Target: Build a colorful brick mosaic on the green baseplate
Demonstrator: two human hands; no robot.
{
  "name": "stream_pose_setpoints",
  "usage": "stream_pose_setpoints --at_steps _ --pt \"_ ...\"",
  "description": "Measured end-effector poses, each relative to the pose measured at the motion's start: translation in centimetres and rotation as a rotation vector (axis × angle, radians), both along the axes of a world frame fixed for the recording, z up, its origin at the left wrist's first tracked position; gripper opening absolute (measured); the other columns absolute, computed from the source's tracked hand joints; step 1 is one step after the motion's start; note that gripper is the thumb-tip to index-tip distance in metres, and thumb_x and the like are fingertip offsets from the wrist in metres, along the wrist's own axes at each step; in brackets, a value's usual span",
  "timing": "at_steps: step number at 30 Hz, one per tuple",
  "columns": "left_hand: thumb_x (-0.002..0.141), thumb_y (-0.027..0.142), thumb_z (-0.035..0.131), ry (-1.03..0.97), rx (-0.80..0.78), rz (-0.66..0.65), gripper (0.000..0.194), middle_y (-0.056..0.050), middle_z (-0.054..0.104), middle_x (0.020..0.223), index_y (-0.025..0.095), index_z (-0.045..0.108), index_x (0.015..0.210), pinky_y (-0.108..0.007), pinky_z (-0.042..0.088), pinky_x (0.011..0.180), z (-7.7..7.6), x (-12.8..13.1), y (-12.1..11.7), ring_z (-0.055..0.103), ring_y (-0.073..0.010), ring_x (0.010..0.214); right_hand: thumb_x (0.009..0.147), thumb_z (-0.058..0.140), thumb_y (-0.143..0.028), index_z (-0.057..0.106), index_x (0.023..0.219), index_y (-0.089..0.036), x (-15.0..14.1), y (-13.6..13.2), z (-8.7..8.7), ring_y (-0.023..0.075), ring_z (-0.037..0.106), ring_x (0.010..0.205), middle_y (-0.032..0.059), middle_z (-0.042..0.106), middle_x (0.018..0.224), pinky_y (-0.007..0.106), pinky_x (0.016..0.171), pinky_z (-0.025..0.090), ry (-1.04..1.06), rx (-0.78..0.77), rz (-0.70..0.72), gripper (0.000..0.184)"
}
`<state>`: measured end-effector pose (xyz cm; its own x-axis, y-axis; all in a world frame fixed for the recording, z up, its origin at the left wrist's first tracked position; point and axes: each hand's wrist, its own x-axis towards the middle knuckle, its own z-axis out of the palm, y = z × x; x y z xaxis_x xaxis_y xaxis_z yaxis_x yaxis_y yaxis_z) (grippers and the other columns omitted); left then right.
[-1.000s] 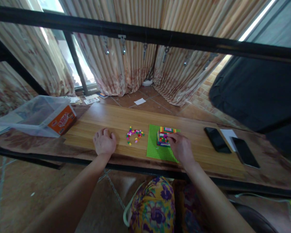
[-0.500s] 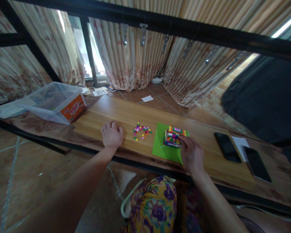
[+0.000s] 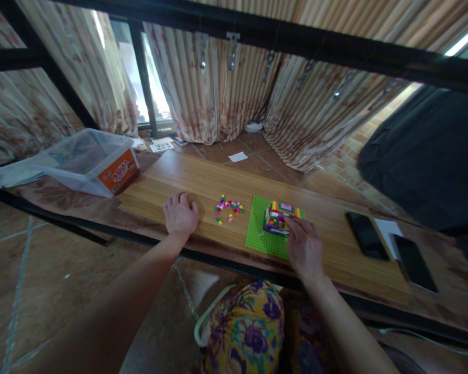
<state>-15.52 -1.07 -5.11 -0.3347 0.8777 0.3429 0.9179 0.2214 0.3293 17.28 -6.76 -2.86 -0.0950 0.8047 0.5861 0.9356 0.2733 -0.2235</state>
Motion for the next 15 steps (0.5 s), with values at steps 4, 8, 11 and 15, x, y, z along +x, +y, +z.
stream_pose_setpoints --at_steps 4,8,11,15 --pt "0.091 0.029 0.049 -0.029 -0.007 -0.005 0.037 -0.019 0.062 0.132 0.013 0.065 0.12 -0.051 0.04 0.106 -0.03 -0.01 0.03 0.053 -0.0372 0.125 0.095 0.04 -0.012 0.074 0.113 -0.016 -0.11 -0.07 -0.1 0.0277 0.059 0.096 0.0144 0.071 0.104 0.043 0.09 0.05 -0.022 0.001 0.024 0.039" --pt "0.092 0.03 0.048 -0.008 -0.01 -0.005 0.038 -0.019 0.063 0.132 0.012 0.064 0.121 -0.051 0.04 0.105 -0.02 0.01 0.01 0.053 -0.0377 0.124 0.094 0.039 -0.009 0.072 0.116 -0.014 -0.35 -0.19 -0.21 0.0281 0.06 0.098 0.0153 0.071 0.106 0.044 0.093 0.05 -0.051 -0.003 0.029 0.04" --pt "0.091 0.03 0.048 0.003 -0.011 0.001 0.037 -0.019 0.063 0.131 0.012 0.065 0.119 -0.051 0.041 0.105 -0.01 -0.02 0.03 0.055 -0.0375 0.122 0.093 0.039 -0.008 0.072 0.117 -0.012 -0.45 -0.12 -0.2 0.0282 0.061 0.1 0.0164 0.071 0.109 0.044 0.093 0.05 -0.056 -0.017 0.022 0.041" --pt "0.091 0.029 0.048 0.008 -0.014 -0.002 0.036 -0.019 0.064 0.13 0.012 0.066 0.118 -0.051 0.042 0.104 0.02 -0.07 0.09 0.055 -0.0374 0.122 0.093 0.038 -0.009 0.073 0.113 -0.013 -0.32 0.19 0.02 0.0279 0.063 0.098 0.0165 0.073 0.108 0.043 0.089 0.053 -0.013 -0.057 0.038 0.041"
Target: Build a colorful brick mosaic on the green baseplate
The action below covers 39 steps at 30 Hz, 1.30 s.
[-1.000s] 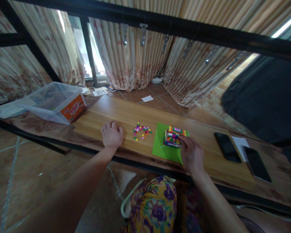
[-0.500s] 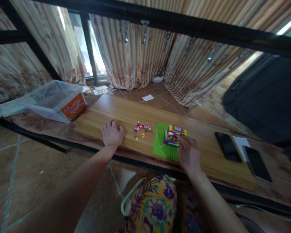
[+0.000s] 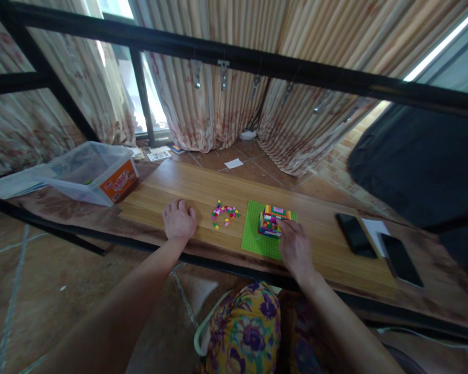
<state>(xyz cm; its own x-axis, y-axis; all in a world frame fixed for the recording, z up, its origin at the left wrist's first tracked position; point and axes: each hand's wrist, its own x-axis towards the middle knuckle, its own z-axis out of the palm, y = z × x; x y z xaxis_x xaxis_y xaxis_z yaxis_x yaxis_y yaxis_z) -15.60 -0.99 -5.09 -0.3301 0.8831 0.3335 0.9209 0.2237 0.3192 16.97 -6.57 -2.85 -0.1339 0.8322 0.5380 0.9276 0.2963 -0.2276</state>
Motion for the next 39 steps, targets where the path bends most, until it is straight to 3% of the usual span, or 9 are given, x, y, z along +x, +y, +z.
stream_pose_setpoints --at_steps 10,14,18,26,33,39 --pt "0.091 0.03 0.048 0.018 0.006 0.008 0.038 -0.019 0.063 0.131 0.011 0.066 0.119 -0.049 0.042 0.104 -0.2 0.0 0.1 0.056 -0.0367 0.121 0.095 0.043 -0.022 0.073 0.111 -0.016 0.8 -1.0 1.2 0.0263 0.071 0.088 0.013 0.075 0.101 0.039 0.078 0.056 0.257 0.038 -0.102 0.035" --pt "0.091 0.03 0.049 0.009 0.0 0.001 0.038 -0.02 0.063 0.131 0.011 0.065 0.12 -0.05 0.042 0.105 -0.2 0.0 0.1 0.055 -0.0368 0.123 0.098 0.048 -0.028 0.074 0.105 -0.019 -1.6 -2.5 1.1 0.024 0.071 0.092 0.0107 0.076 0.101 0.037 0.083 0.056 0.359 0.044 -0.022 0.029" --pt "0.092 0.029 0.048 0.008 0.001 0.0 0.038 -0.019 0.063 0.131 0.011 0.064 0.121 -0.05 0.041 0.106 -0.2 0.1 0.0 0.054 -0.0364 0.124 0.098 0.049 -0.027 0.075 0.104 -0.019 -5.4 -2.7 0.1 0.024 0.07 0.096 0.011 0.076 0.102 0.039 0.089 0.055 0.371 -0.044 0.102 0.028" --pt "0.093 0.029 0.047 0.016 0.021 0.002 0.035 -0.017 0.065 0.129 0.013 0.065 0.118 -0.049 0.043 0.105 -0.2 0.1 -0.1 0.057 -0.0358 0.121 0.097 0.048 -0.02 0.077 0.097 -0.02 -10.3 1.8 -0.7 0.0226 0.069 0.089 0.0103 0.075 0.096 0.035 0.087 0.053 0.332 -0.164 0.223 0.029" --pt "0.092 0.029 0.048 0.009 0.009 0.002 0.033 -0.018 0.065 0.127 0.013 0.065 0.115 -0.049 0.043 0.104 -0.2 0.2 -0.2 0.057 -0.0357 0.12 0.098 0.047 -0.017 0.078 0.101 -0.022 -12.7 6.8 -0.4 0.0213 0.066 0.094 0.0086 0.074 0.102 0.032 0.088 0.049 0.057 -0.311 0.159 0.032" --pt "0.093 0.029 0.047 0.018 0.024 0.001 0.031 -0.017 0.065 0.125 0.014 0.066 0.113 -0.049 0.044 0.103 -0.3 0.2 -0.2 0.057 -0.0353 0.118 0.097 0.048 -0.011 0.08 0.102 -0.024 -14.3 10.7 0.6 0.0199 0.062 0.099 0.0069 0.074 0.102 0.029 0.092 0.043 -0.105 -0.398 0.294 0.036"
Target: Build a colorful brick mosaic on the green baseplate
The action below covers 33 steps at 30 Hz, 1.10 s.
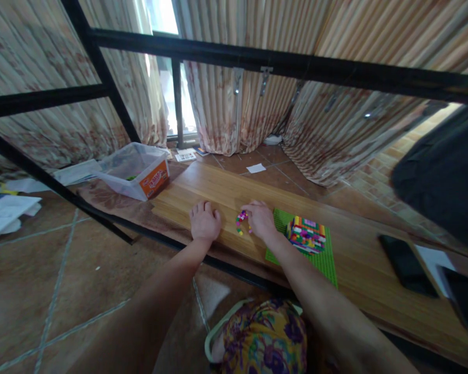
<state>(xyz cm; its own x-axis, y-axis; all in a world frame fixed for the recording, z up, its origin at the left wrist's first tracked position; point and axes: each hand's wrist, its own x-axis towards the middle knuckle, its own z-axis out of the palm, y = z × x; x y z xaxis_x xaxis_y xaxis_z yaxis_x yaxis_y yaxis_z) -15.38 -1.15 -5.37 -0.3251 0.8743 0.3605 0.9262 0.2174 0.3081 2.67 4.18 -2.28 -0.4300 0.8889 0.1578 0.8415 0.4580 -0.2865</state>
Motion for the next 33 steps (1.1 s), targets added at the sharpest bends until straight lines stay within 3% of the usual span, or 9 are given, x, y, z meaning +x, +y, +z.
stream_pose_setpoints --at_steps 5,9,22,27,30,33 --pt "0.093 0.03 0.048 -0.003 -0.01 0.002 0.031 -0.017 0.065 0.126 0.014 0.065 0.114 -0.049 0.044 0.103 0.0 0.0 0.0 0.057 -0.035 0.119 0.091 0.056 -0.007 0.082 0.091 -0.023 -0.2 1.7 0.9 0.0197 0.062 0.093 0.0073 0.073 0.091 0.028 0.089 0.042 -0.135 -0.075 0.126 0.031" --pt "0.093 0.03 0.048 -0.018 -0.023 -0.003 0.03 -0.017 0.064 0.127 0.015 0.064 0.113 -0.049 0.043 0.103 0.0 0.0 0.0 0.057 -0.035 0.12 0.087 0.061 -0.006 0.082 0.093 -0.025 -0.1 2.2 1.4 0.0189 0.064 0.093 0.0057 0.074 0.092 0.026 0.084 0.043 -0.183 -0.105 0.176 0.028" --pt "0.093 0.03 0.047 -0.014 -0.01 -0.007 0.034 -0.018 0.064 0.13 0.014 0.065 0.117 -0.05 0.043 0.104 0.0 -0.1 0.0 0.056 -0.0354 0.121 0.087 0.066 -0.012 0.077 0.08 -0.024 0.4 0.6 1.3 0.0183 0.067 0.092 0.0044 0.073 0.091 0.026 0.082 0.047 0.0 -0.063 0.09 0.018" --pt "0.093 0.03 0.046 -0.005 -0.008 -0.007 0.036 -0.018 0.064 0.129 0.013 0.065 0.118 -0.05 0.043 0.104 -0.1 -0.1 -0.1 0.056 -0.0357 0.121 0.095 0.053 -0.015 0.077 0.099 -0.023 2.6 -3.3 2.4 0.0179 0.069 0.09 0.0047 0.076 0.097 0.029 0.084 0.05 0.173 -0.031 0.0 0.025" --pt "0.093 0.03 0.047 0.002 -0.001 -0.013 0.036 -0.018 0.065 0.128 0.012 0.065 0.118 -0.049 0.043 0.104 -0.1 -0.2 0.0 0.056 -0.0357 0.121 0.093 0.056 -0.027 0.078 0.1 -0.022 4.9 -7.7 2.3 0.0191 0.07 0.083 0.005 0.077 0.094 0.032 0.078 0.053 0.61 -0.106 -0.071 0.023" --pt "0.092 0.03 0.047 -0.005 -0.001 -0.014 0.036 -0.018 0.064 0.13 0.012 0.066 0.117 -0.05 0.043 0.105 -0.1 -0.3 0.0 0.056 -0.0359 0.121 0.091 0.06 -0.038 0.079 0.101 -0.024 8.0 -12.1 1.7 0.0189 0.069 0.077 0.0061 0.076 0.094 0.032 0.071 0.055 0.807 -0.163 -0.188 0.026"
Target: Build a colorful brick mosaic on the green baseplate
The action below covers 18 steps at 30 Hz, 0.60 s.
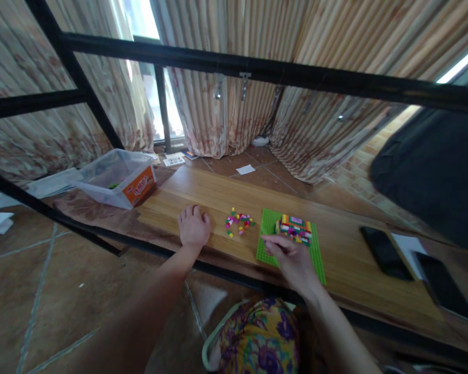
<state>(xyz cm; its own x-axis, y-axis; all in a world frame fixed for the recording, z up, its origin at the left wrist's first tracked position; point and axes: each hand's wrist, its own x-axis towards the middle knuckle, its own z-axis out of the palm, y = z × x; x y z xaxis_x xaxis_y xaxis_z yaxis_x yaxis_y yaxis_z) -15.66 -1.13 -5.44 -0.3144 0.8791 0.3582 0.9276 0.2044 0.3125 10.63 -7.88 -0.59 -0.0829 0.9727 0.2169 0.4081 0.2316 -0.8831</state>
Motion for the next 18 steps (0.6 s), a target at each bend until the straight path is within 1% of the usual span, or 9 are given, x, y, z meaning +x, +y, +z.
stream_pose_setpoints --at_steps 2,4,7,9,11,13,16,18 --pt "0.092 0.029 0.047 -0.001 0.004 0.007 0.037 -0.019 0.064 0.131 0.011 0.065 0.119 -0.05 0.042 0.105 0.1 0.0 0.0 0.056 -0.0363 0.122 0.088 0.064 -0.042 0.08 0.097 -0.023 2.3 -1.9 -0.4 0.0205 0.07 0.082 0.008 0.076 0.1 0.033 0.072 0.057 0.071 -0.002 -0.119 0.027" --pt "0.091 0.029 0.047 0.006 0.005 0.009 0.039 -0.019 0.064 0.13 0.011 0.065 0.12 -0.05 0.043 0.104 0.2 -0.1 0.1 0.056 -0.0368 0.121 0.085 0.066 -0.043 0.08 0.097 -0.023 4.5 -2.6 -0.5 0.0225 0.071 0.086 0.0087 0.077 0.1 0.036 0.076 0.057 0.066 0.005 -0.23 0.028" --pt "0.091 0.029 0.046 0.001 0.005 0.01 0.038 -0.019 0.064 0.129 0.011 0.066 0.119 -0.05 0.043 0.105 0.4 -0.1 0.2 0.056 -0.037 0.12 0.082 0.068 -0.043 0.079 0.097 -0.021 6.9 -2.0 -0.2 0.0244 0.072 0.084 0.0085 0.078 0.093 0.039 0.079 0.057 -0.016 0.024 -0.383 0.029" --pt "0.091 0.03 0.046 -0.015 0.008 0.011 0.038 -0.019 0.064 0.129 0.013 0.066 0.118 -0.05 0.043 0.105 0.5 0.0 0.2 0.056 -0.0369 0.121 0.081 0.069 -0.044 0.079 0.093 -0.02 7.7 -0.9 0.3 0.0251 0.072 0.081 0.0087 0.079 0.089 0.04 0.078 0.057 -0.085 0.068 -0.433 0.028" --pt "0.091 0.03 0.047 -0.034 0.011 0.013 0.037 -0.019 0.064 0.13 0.014 0.066 0.117 -0.051 0.042 0.105 0.5 0.0 0.2 0.055 -0.0369 0.122 0.082 0.067 -0.045 0.078 0.087 -0.02 7.9 0.2 0.7 0.0249 0.072 0.077 0.009 0.078 0.087 0.039 0.074 0.057 -0.162 0.122 -0.412 0.028" --pt "0.091 0.03 0.047 -0.046 0.011 0.011 0.037 -0.019 0.063 0.13 0.014 0.066 0.117 -0.052 0.042 0.106 0.5 0.0 0.2 0.055 -0.037 0.123 0.085 0.064 -0.044 0.077 0.083 -0.02 7.7 1.1 1.0 0.024 0.071 0.074 0.0091 0.078 0.086 0.037 0.071 0.056 -0.241 0.168 -0.349 0.027" --pt "0.091 0.031 0.047 -0.04 0.009 0.012 0.038 -0.019 0.064 0.13 0.013 0.066 0.118 -0.051 0.042 0.106 0.5 0.0 0.2 0.054 -0.0372 0.124 0.088 0.059 -0.039 0.076 0.081 -0.021 7.3 2.0 1.0 0.0228 0.07 0.073 0.0087 0.077 0.085 0.035 0.07 0.054 -0.333 0.229 -0.268 0.026" --pt "0.091 0.03 0.046 -0.032 0.007 0.013 0.038 -0.02 0.064 0.13 0.012 0.066 0.118 -0.051 0.042 0.106 0.5 0.0 0.2 0.055 -0.0374 0.123 0.089 0.057 -0.035 0.075 0.079 -0.021 7.2 2.3 0.9 0.0222 0.069 0.074 0.0082 0.075 0.084 0.035 0.071 0.053 -0.369 0.261 -0.244 0.025"
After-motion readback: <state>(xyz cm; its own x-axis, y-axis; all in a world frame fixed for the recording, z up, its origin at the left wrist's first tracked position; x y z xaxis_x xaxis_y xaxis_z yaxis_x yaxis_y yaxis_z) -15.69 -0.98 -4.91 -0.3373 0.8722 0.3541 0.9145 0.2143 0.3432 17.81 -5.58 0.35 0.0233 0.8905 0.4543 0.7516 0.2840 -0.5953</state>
